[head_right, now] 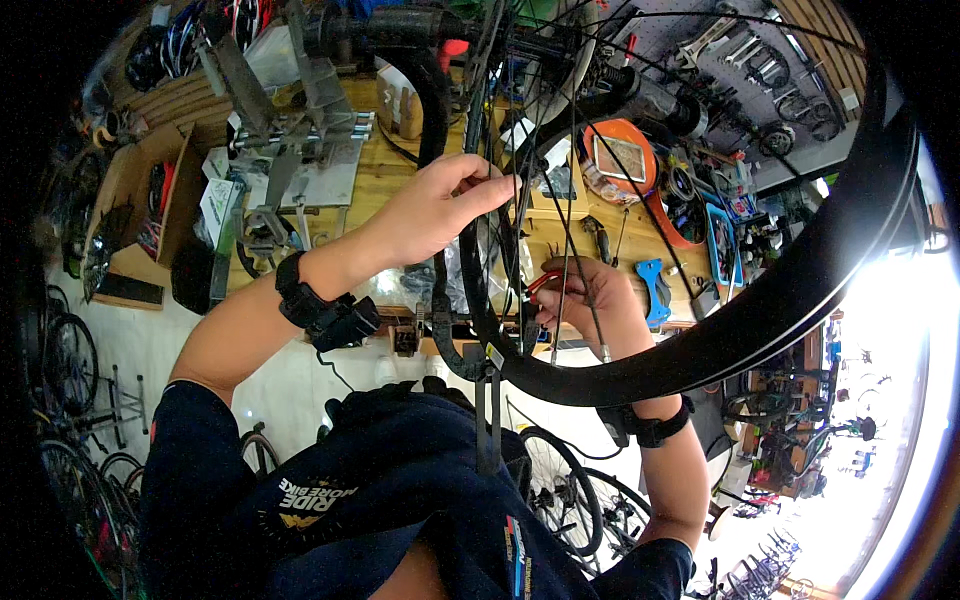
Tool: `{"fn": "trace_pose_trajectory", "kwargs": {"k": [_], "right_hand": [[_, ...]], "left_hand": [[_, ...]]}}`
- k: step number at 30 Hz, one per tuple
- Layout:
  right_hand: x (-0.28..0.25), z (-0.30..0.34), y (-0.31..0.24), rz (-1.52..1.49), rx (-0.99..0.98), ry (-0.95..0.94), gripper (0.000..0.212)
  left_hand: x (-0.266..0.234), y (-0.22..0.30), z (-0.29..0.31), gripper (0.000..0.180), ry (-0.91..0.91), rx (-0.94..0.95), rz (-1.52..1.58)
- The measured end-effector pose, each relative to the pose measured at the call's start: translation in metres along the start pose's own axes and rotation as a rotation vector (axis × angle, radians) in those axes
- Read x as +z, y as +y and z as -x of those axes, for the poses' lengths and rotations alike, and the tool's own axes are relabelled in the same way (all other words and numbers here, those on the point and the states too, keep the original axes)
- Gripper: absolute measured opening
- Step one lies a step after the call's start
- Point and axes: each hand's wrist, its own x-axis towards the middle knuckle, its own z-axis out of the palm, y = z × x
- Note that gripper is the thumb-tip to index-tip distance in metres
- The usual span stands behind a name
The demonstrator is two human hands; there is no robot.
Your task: The person works on a bicycle rim held in a stand, using a red tool to manipulate the spokes and rim tape one section at a time. The person then removes the rim from the stand and holds it while checking the hub and cassette area.
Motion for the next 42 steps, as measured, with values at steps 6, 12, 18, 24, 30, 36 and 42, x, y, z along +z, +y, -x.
{"fn": "trace_pose_trajectory", "kwargs": {"k": [6, 12, 18, 24, 30, 36, 42], "right_hand": [[0.008, -0.005, -0.001, -0.035, -0.026, 0.038, 0.033], [0.003, -0.012, 0.004, -0.019, -0.053, -0.003, 0.034], [-0.008, -0.007, 0.009, 0.019, -0.079, 0.021, 0.033], [-0.011, -0.005, 0.007, 0.005, -0.11, 0.017, 0.029], [-0.011, -0.005, 0.008, 0.046, -0.111, 0.0, 0.037], [-0.016, -0.008, 0.014, 0.016, -0.115, 0.0, 0.032], [-0.018, -0.003, 0.015, 0.019, -0.128, 0.034, 0.034]], "left_hand": [[0.007, -0.02, 0.002, 0.064, 0.053, -0.011, -0.155], [0.003, -0.023, -0.006, 0.058, -0.124, 0.043, -0.038], [0.01, 0.031, 0.009, 0.052, -0.232, -0.09, 0.247], [0.007, 0.041, 0.012, 0.058, -0.24, -0.1, 0.227], [0.004, 0.019, 0.007, 0.058, -0.21, -0.049, 0.042], [-0.011, 0.071, 0.009, 0.04, -0.421, -0.03, 0.559], [-0.016, 0.116, -0.009, 0.028, -0.344, 0.078, 0.733]]}}
